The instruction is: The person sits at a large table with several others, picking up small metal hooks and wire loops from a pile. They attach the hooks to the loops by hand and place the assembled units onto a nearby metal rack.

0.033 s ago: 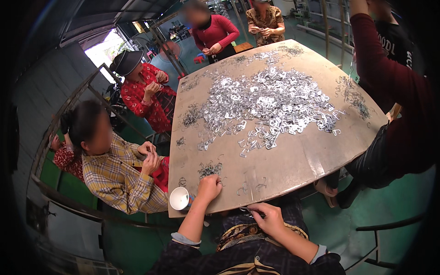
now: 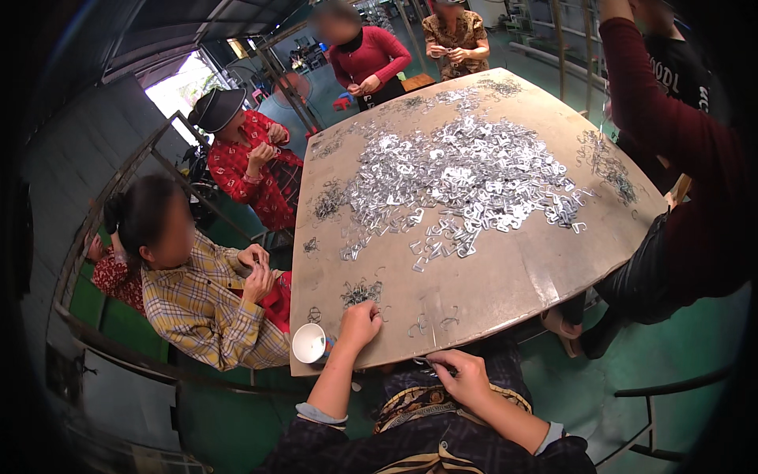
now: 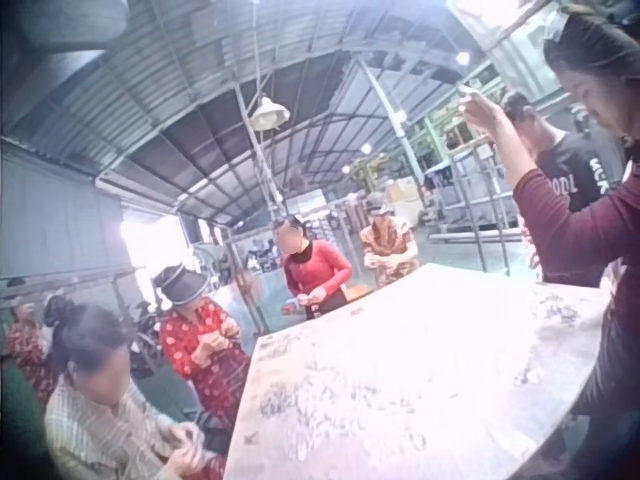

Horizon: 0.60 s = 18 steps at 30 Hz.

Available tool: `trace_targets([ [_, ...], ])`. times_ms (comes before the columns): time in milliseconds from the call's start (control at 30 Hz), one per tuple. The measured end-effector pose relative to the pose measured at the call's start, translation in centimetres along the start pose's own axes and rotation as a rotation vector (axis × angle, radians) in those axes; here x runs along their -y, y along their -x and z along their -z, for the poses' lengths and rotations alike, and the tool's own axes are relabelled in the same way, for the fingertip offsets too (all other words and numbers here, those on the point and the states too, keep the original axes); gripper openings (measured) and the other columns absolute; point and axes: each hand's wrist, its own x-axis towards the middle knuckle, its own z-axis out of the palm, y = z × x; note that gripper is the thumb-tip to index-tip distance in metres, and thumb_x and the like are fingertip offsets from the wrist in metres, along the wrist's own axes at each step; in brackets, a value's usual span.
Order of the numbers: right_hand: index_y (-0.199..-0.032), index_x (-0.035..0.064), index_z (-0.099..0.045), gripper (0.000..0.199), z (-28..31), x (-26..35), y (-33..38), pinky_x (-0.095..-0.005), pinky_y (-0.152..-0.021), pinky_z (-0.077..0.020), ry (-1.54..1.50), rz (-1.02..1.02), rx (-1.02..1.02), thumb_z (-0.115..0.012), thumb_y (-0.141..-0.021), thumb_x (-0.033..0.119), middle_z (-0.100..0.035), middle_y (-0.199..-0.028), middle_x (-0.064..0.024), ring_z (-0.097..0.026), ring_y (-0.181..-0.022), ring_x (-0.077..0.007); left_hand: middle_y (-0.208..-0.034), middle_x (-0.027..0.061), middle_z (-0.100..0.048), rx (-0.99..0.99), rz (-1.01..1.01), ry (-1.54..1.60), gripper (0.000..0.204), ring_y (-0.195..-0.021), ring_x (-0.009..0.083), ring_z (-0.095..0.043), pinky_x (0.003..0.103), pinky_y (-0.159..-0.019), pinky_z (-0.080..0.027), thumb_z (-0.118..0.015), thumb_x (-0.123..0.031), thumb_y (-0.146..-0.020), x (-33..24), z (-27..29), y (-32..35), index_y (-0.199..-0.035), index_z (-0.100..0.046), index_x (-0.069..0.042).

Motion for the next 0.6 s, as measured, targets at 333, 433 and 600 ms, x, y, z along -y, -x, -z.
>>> trace_targets([
  [333, -0.095, 0.0026, -0.071, 0.018, -0.1, -0.6, -0.2, -0.0301, -0.068, -0.0555, -0.014, 0.03, 0.007, -0.068, -0.078, -0.002, -0.071, -0.09, -0.0128, -0.071, -0.081, -0.0234, -0.077, 0.0128, -0.07, -0.022, 0.13, 0.456, 0.015, -0.068, 0.0209, -0.068, 0.031, -0.067, -0.054, -0.071, -0.009, -0.078, -1.3, -0.3, 2.2, -0.092, -0.072, -0.003],
  [433, -0.095, 0.0025, -0.071, 0.018, -0.1, -0.7, -0.2, -0.0302, -0.068, -0.0555, -0.013, 0.025, 0.0, -0.068, -0.078, -0.002, -0.071, -0.091, -0.0131, -0.071, -0.081, -0.0237, -0.076, 0.0119, -0.07, -0.039, 0.163, 0.505, 0.013, -0.067, 0.0193, -0.067, 0.029, -0.066, -0.053, -0.07, -0.01, -0.08, -1.8, -0.8, 2.8, -0.091, -0.072, -0.003],
  [600, -0.095, 0.0022, -0.071, 0.018, 0.1, -0.9, 0.5, -0.0304, -0.068, -0.0553, -0.02, 0.016, 0.003, -0.068, -0.078, -0.002, -0.071, -0.091, -0.0135, -0.071, -0.081, -0.0239, -0.077, 0.0106, -0.069, -0.077, 0.11, 0.454, 0.012, -0.065, 0.0171, -0.066, 0.029, -0.064, -0.053, -0.07, -0.01, -0.081, -1.7, -2.0, 4.1, -0.091, -0.072, -0.003],
])
